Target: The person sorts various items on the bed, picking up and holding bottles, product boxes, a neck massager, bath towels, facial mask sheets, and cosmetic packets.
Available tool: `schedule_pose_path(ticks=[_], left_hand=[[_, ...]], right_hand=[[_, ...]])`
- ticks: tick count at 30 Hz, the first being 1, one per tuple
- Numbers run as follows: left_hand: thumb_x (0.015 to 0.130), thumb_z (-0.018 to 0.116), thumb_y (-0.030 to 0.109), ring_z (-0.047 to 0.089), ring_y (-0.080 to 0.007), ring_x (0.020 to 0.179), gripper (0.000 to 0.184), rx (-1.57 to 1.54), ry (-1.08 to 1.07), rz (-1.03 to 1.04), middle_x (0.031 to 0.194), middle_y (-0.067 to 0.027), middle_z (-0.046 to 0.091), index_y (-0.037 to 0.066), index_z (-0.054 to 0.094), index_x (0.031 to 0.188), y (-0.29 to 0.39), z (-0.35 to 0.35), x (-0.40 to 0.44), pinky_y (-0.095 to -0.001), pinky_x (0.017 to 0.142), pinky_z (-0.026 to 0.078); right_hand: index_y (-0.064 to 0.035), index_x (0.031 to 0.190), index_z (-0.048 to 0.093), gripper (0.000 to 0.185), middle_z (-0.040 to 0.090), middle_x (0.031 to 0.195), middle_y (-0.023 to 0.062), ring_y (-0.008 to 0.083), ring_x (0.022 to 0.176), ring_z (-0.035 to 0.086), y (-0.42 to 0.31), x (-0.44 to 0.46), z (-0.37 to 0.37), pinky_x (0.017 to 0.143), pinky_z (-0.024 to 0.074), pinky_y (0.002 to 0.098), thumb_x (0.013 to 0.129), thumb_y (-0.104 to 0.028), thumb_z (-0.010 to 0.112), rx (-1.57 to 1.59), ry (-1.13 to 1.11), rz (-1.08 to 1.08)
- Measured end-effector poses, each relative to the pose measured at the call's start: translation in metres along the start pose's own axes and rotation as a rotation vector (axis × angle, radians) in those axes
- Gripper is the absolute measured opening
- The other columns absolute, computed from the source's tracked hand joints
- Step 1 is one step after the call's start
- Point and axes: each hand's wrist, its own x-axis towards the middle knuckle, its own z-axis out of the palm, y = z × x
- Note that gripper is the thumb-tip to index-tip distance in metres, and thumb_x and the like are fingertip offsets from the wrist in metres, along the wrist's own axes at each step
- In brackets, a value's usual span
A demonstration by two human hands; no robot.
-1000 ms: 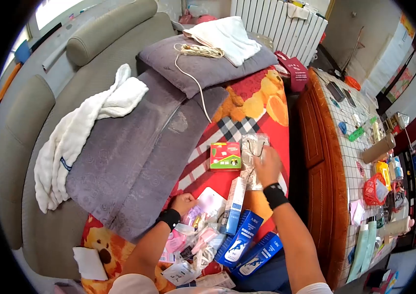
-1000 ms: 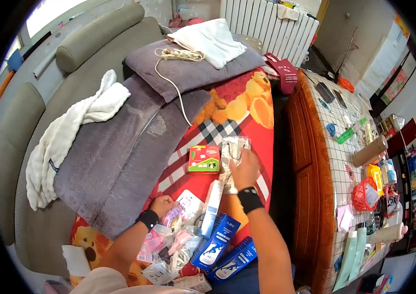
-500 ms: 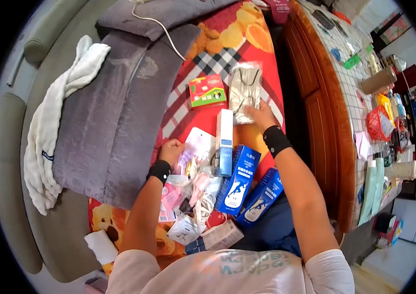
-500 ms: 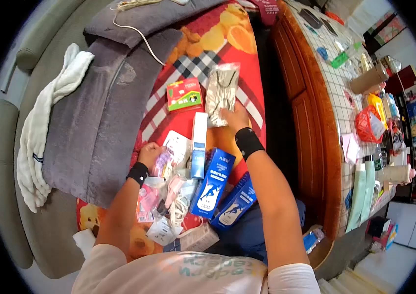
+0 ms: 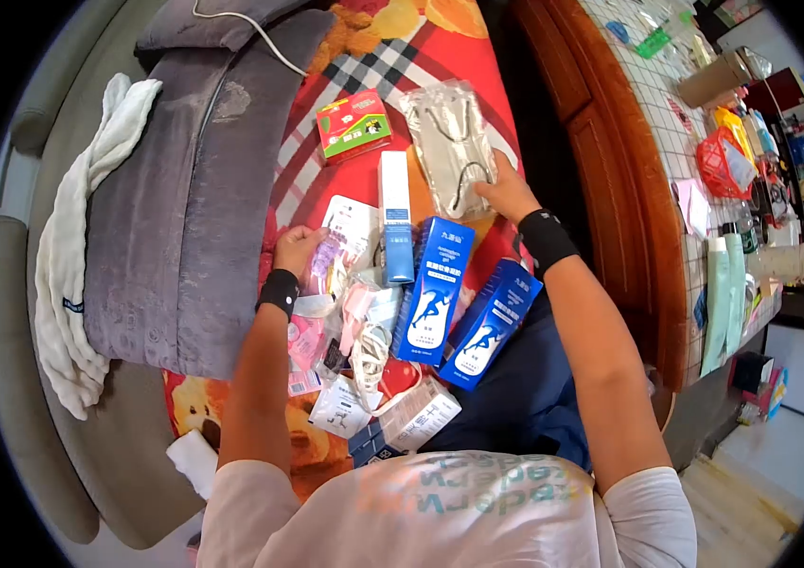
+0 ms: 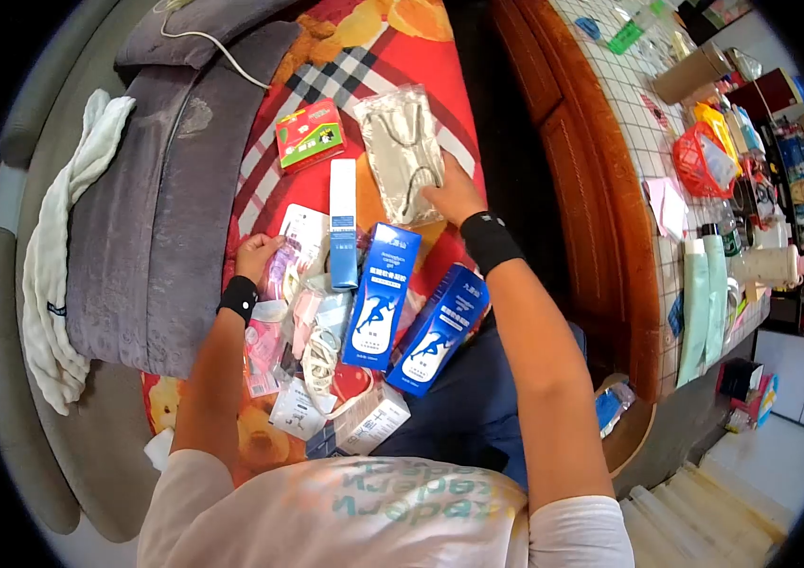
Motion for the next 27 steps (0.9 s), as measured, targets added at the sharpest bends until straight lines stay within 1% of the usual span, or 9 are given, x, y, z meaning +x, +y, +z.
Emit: schedule_pose_path(ticks=[1, 5, 10, 12, 14, 16, 20, 21, 27], left_hand=[[0.077, 0.063, 0.012, 0.041, -0.0032, 0.05, 0.023, 0.021, 0.005, 0.021, 0.056, 0.0045, 0.049, 0.009, 0.049, 0.058, 0.001, 0.001, 0.0, -0.0189, 0.046, 0.034], [0.077, 0.063, 0.014, 0.044, -0.0033, 0.054, 0.019, 0.193, -0.018, 0.079, 0.06, 0.0037, 0.051, 0.008, 0.053, 0.062, 0.002, -0.006, 0.004, -0.0185, 0.049, 0.035], [0.076, 0.064, 0.017, 0.046, -0.0037, 0.06, 0.015, 0.191, -0.063, 0.032, 0.067, 0.0025, 0.054, 0.004, 0.058, 0.071, 0.031, 0.007, -0.02, -0.0192, 0.053, 0.037], [0.076, 0.063, 0.02, 0.044, -0.0052, 0.061, 0.021, 0.364, -0.145, 0.241, 0.068, 0.002, 0.053, 0.0, 0.057, 0.076, 0.023, 0.002, -0.03, -0.021, 0.054, 0.037], [0.075, 0.064, 0.02, 0.043, -0.0056, 0.062, 0.022, 0.609, -0.065, 0.237, 0.067, 0.0019, 0.051, 0.0, 0.057, 0.077, 0.034, 0.005, -0.051, -0.0224, 0.054, 0.036], [0.075, 0.064, 0.02, 0.043, -0.0056, 0.062, 0.022, 0.374, 0.019, 0.339, 0.067, 0.0018, 0.051, 0.0, 0.056, 0.078, 0.037, 0.016, -0.073, -0.0232, 0.054, 0.036], [0.079, 0.06, 0.016, 0.045, -0.0048, 0.063, 0.016, 0.295, 0.263, 0.393, 0.07, 0.0019, 0.053, 0.001, 0.055, 0.083, 0.078, 0.027, -0.121, -0.0207, 0.056, 0.038], [0.08, 0.059, 0.014, 0.046, -0.0043, 0.063, 0.014, 0.313, 0.318, 0.514, 0.071, 0.0015, 0.053, 0.002, 0.053, 0.084, 0.084, 0.026, -0.127, -0.0192, 0.057, 0.039], [0.08, 0.059, 0.011, 0.049, -0.0042, 0.065, 0.013, 0.025, 0.319, 0.596, 0.074, -0.0013, 0.056, 0.001, 0.052, 0.085, 0.131, 0.073, -0.181, -0.019, 0.058, 0.041]], right_hand=[[0.0027, 0.119, 0.037, 0.062, 0.052, 0.106, 0.0224, 0.0318, 0.102, 0.049, 0.003, -0.003, 0.003, 0.086, 0.0385, 0.0353, 0.066, -0.016, 0.062, -0.121, 0.117, -0.005], [-0.0003, 0.115, 0.042, 0.058, 0.054, 0.098, 0.0185, 0.0276, 0.091, 0.054, 0.01, -0.023, -0.003, 0.08, 0.0418, 0.0333, 0.066, -0.024, 0.063, -0.114, 0.248, 0.129], [0.0001, 0.105, 0.051, 0.041, 0.058, 0.089, 0.0127, 0.021, 0.078, 0.057, 0.037, -0.064, -0.018, 0.07, 0.046, 0.0295, 0.07, -0.02, 0.062, 0.079, 0.163, 0.013], [-0.0004, 0.103, 0.052, 0.034, 0.058, 0.088, 0.0098, 0.0172, 0.078, 0.057, 0.034, -0.086, -0.03, 0.069, 0.0459, 0.0269, 0.073, -0.016, 0.06, 0.119, 0.109, 0.017], [-0.0007, 0.1, 0.053, 0.027, 0.057, 0.088, 0.0065, 0.0135, 0.079, 0.055, 0.007, -0.112, -0.042, 0.069, 0.0453, 0.0243, 0.077, -0.013, 0.058, 0.295, 0.005, 0.143], [-0.001, 0.099, 0.054, 0.022, 0.057, 0.089, 0.0047, 0.0115, 0.079, 0.054, 0.002, -0.13, -0.044, 0.071, 0.0442, 0.0225, 0.079, -0.009, 0.056, 0.254, 0.002, 0.038], [-0.0002, 0.098, 0.054, 0.02, 0.057, 0.087, 0.0046, 0.0102, 0.079, 0.054, -0.016, -0.157, -0.038, 0.071, 0.0433, 0.0217, 0.079, -0.008, 0.055, 0.326, 0.011, -0.004], [0.0, 0.097, 0.054, 0.02, 0.058, 0.087, 0.0045, 0.0099, 0.078, 0.054, -0.022, -0.163, -0.036, 0.07, 0.0432, 0.0216, 0.079, -0.008, 0.055, 0.339, 0.008, -0.021], [0.0004, 0.103, 0.051, 0.027, 0.057, 0.093, 0.0062, 0.0116, 0.083, 0.054, -0.079, -0.193, -0.015, 0.074, 0.0427, 0.0236, 0.08, -0.011, 0.056, 0.466, -0.095, -0.113]])
